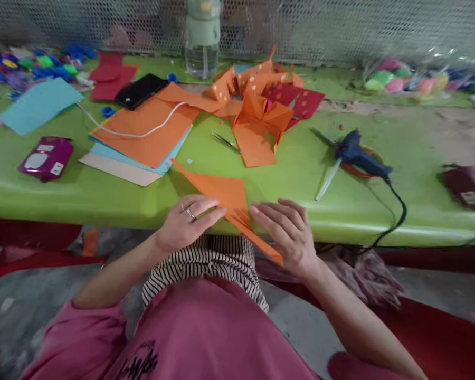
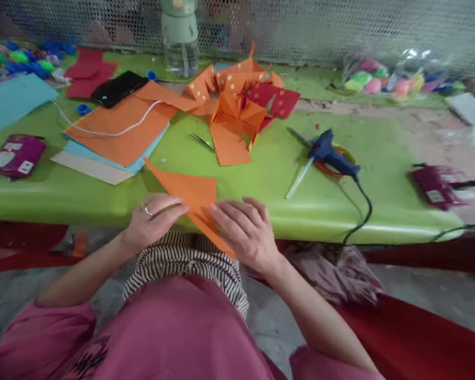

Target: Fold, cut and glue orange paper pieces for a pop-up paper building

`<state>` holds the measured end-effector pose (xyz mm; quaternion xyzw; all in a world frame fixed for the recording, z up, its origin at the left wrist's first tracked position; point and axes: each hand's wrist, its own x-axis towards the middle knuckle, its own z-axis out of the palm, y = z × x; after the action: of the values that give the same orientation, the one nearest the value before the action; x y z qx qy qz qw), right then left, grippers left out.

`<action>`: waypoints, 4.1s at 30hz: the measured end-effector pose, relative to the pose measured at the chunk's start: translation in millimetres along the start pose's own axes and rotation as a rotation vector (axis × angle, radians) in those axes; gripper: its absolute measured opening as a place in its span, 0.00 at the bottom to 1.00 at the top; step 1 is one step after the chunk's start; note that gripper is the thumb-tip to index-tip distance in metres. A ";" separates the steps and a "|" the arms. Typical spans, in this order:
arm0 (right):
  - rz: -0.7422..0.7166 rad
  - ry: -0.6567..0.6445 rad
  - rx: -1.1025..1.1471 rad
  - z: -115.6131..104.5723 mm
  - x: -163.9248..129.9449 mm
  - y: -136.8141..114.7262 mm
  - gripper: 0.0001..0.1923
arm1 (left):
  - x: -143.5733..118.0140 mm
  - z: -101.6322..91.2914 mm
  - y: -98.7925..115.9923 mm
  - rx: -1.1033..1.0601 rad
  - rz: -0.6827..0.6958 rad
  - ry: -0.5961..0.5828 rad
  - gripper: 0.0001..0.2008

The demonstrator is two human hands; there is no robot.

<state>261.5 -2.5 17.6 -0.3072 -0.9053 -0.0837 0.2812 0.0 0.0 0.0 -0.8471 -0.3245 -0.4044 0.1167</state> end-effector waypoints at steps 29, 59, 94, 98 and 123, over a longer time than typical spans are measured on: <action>-0.025 -0.347 0.130 69.8 112.2 27.5 0.22 | -16.6 3.3 -3.5 0.034 -0.100 -0.207 0.17; 0.089 -0.358 0.233 33.6 75.2 21.2 0.21 | 14.0 -3.4 -22.5 -0.106 -0.435 -0.462 0.23; -0.020 -0.188 0.122 20.7 7.4 18.7 0.37 | -14.0 -15.0 -7.2 0.028 -0.035 -0.312 0.12; 0.027 -0.175 0.137 16.4 12.3 23.6 0.28 | -11.5 -16.2 -8.3 -0.023 -0.057 -0.242 0.09; 0.738 -0.384 0.486 56.0 125.2 48.2 0.19 | 43.5 3.5 -25.0 0.011 -0.796 -0.512 0.14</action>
<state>183.2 117.8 40.5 -0.5432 -0.7646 0.2941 0.1837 6.2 40.4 29.3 -0.7287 -0.6444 -0.1941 -0.1264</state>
